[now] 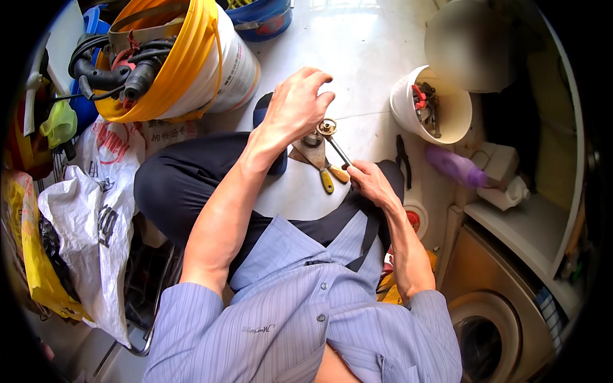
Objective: The person disassembles a faucet by hand and using pliers, removing internal components and a small spring.
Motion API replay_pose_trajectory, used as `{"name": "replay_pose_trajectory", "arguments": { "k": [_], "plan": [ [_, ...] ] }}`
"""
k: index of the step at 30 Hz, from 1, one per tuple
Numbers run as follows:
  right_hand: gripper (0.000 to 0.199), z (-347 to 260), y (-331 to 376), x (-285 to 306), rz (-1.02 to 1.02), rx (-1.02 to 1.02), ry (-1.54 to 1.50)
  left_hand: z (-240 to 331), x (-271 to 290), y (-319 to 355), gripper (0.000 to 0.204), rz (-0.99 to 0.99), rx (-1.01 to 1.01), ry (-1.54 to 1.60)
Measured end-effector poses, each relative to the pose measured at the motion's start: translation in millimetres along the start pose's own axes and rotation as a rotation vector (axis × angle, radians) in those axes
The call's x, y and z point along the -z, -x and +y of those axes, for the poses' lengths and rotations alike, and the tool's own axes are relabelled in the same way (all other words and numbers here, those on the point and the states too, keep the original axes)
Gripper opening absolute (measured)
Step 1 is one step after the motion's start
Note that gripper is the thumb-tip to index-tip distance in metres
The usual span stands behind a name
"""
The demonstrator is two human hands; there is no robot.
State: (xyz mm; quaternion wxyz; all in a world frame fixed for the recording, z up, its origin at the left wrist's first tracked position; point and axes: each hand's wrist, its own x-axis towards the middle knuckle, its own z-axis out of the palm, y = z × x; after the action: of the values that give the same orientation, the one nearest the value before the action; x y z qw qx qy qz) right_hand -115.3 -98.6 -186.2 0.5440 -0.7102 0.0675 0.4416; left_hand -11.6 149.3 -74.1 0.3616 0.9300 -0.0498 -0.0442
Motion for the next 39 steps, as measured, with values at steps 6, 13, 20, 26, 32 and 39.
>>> {"name": "replay_pose_trajectory", "arguments": {
  "k": [6,13,20,26,32,39],
  "plan": [
    [0.027,-51,42,28,-0.029,0.007,-0.17,-51,-18,1,0.073,-0.113,0.272,0.224],
    [0.029,-51,76,58,-0.095,0.066,-0.25,-23,-21,3,0.048,-0.479,0.3,0.304],
    [0.028,-35,101,77,0.132,0.263,0.196,16,-21,22,0.042,-0.621,0.465,0.467],
    [0.02,-42,127,85,0.388,0.363,0.647,24,-39,55,0.035,-0.736,0.7,0.834],
    [0.02,-37,133,93,0.594,0.513,0.98,35,-54,66,0.032,-0.78,0.843,1.041],
    [0.02,-21,131,100,0.533,0.514,0.983,41,-64,81,0.036,-0.834,0.968,1.118]
  ]
}}
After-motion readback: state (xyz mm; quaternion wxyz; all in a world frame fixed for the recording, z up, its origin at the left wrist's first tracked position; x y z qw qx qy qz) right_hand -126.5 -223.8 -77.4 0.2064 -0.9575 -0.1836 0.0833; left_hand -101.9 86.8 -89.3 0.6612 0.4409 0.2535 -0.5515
